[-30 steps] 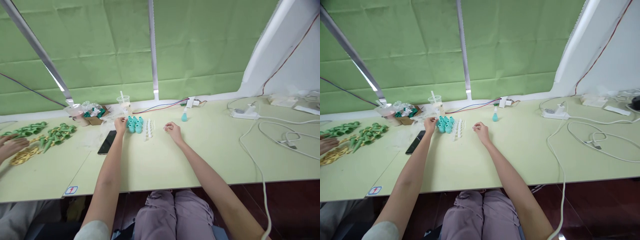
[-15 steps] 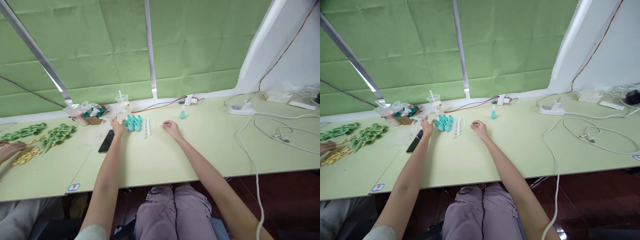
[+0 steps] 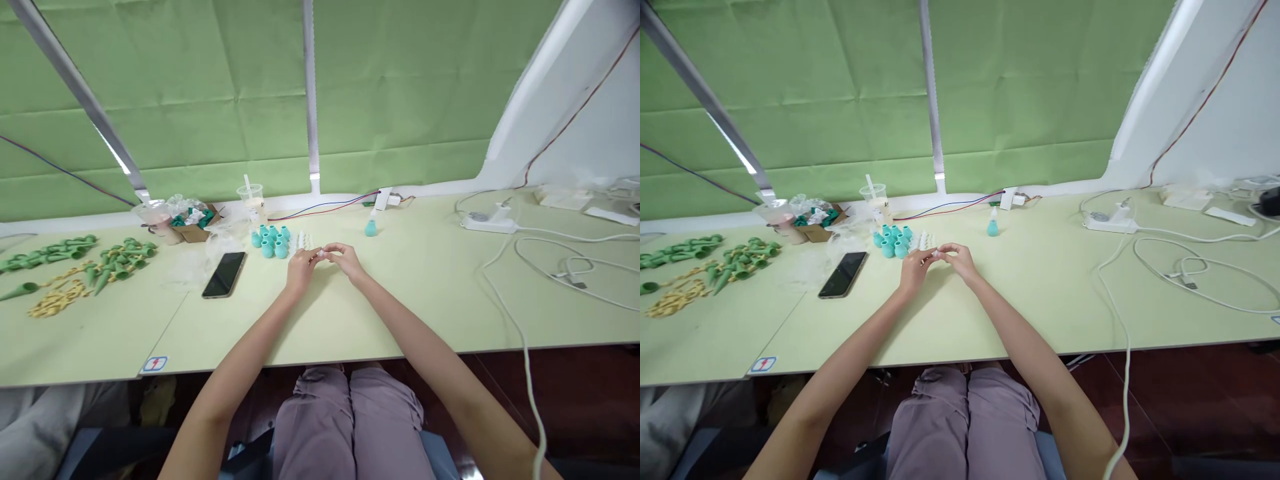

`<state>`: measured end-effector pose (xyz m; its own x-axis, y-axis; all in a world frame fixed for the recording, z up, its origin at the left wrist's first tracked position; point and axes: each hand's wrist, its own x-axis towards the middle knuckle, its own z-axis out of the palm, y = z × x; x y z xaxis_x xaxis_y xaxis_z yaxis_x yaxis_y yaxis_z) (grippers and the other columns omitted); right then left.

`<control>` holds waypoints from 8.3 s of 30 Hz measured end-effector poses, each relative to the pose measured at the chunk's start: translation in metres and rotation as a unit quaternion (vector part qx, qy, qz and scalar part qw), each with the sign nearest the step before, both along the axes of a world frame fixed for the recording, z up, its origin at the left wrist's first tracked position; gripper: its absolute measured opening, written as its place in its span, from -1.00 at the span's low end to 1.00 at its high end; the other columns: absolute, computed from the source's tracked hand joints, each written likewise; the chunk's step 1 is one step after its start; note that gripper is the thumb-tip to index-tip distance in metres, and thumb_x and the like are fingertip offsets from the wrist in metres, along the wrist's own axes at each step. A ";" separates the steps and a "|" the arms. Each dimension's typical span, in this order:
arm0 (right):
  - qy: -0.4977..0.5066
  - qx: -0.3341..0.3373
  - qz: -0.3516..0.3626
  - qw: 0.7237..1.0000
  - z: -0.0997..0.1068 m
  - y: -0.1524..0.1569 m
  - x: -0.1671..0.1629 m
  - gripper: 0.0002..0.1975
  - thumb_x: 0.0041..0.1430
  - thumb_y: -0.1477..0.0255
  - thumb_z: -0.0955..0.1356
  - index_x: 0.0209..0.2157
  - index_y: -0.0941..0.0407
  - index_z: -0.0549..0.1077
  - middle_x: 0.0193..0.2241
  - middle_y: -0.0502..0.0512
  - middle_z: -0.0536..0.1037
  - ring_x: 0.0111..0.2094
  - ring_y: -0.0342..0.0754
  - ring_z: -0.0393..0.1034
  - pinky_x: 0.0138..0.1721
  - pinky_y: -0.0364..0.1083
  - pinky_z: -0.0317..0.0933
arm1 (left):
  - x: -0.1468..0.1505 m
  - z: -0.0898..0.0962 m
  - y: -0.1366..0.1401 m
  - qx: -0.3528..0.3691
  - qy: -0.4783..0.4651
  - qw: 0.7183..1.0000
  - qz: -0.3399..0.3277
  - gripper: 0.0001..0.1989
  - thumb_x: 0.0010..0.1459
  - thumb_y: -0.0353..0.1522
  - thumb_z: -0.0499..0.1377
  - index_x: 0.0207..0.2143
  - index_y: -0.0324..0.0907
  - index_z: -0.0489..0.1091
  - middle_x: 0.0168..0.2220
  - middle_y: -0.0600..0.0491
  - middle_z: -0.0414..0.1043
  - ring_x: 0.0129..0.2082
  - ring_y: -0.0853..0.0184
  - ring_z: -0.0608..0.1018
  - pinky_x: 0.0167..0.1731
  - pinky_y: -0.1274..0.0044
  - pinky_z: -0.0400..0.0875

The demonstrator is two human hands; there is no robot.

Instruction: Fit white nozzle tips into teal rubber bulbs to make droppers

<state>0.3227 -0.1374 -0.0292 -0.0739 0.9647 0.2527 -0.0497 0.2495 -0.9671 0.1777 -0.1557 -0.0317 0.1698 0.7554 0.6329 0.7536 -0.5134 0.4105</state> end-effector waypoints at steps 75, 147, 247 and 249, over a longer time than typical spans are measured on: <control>-0.516 0.162 -0.138 0.830 -0.019 0.043 -0.030 -0.83 0.15 0.45 0.31 -0.32 0.01 0.56 -0.29 0.06 0.57 -0.22 -0.02 0.37 -0.30 -0.10 0.15 | -0.063 0.015 0.028 0.031 0.022 0.990 0.134 -0.82 0.14 -0.24 0.13 -0.39 -0.09 0.48 -0.36 0.06 0.51 -0.26 0.24 0.43 -0.24 0.40 0.15; -0.452 0.125 0.103 0.877 0.012 0.014 -0.023 -0.85 -0.08 0.34 0.40 -0.38 0.03 0.50 -0.41 -0.09 0.56 -0.37 -0.15 0.39 -0.36 -0.19 0.13 | -0.124 0.017 0.043 -0.014 -0.146 0.947 0.284 -0.78 0.14 -0.30 0.00 -0.35 -0.15 0.42 -0.38 0.02 0.49 -0.33 0.29 0.45 -0.26 0.48 0.28; -0.502 0.191 -0.119 0.835 -0.017 0.042 -0.027 -0.89 0.11 0.45 0.34 -0.37 0.05 0.54 -0.33 0.06 0.58 -0.30 -0.04 0.42 -0.40 -0.11 0.10 | -0.074 0.022 0.020 0.078 0.157 0.984 0.044 -0.65 0.21 -0.26 -0.01 -0.01 -0.17 0.35 -0.23 -0.08 0.35 -0.16 0.19 0.31 -0.13 0.36 0.26; -0.512 0.198 -0.111 0.829 -0.017 0.042 -0.027 -0.88 0.11 0.46 0.34 -0.39 0.06 0.54 -0.32 0.06 0.57 -0.30 -0.05 0.41 -0.42 -0.12 0.09 | -0.072 0.023 0.019 0.077 0.163 0.983 0.041 -0.65 0.21 -0.27 -0.01 -0.01 -0.17 0.35 -0.23 -0.08 0.35 -0.17 0.20 0.30 -0.13 0.37 0.26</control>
<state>0.2959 -0.0958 -0.0462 -0.2764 0.8399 0.4671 0.8356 0.4501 -0.3150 0.1062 -0.1372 -0.0087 0.3253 0.6742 0.6631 0.8739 -0.4823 0.0616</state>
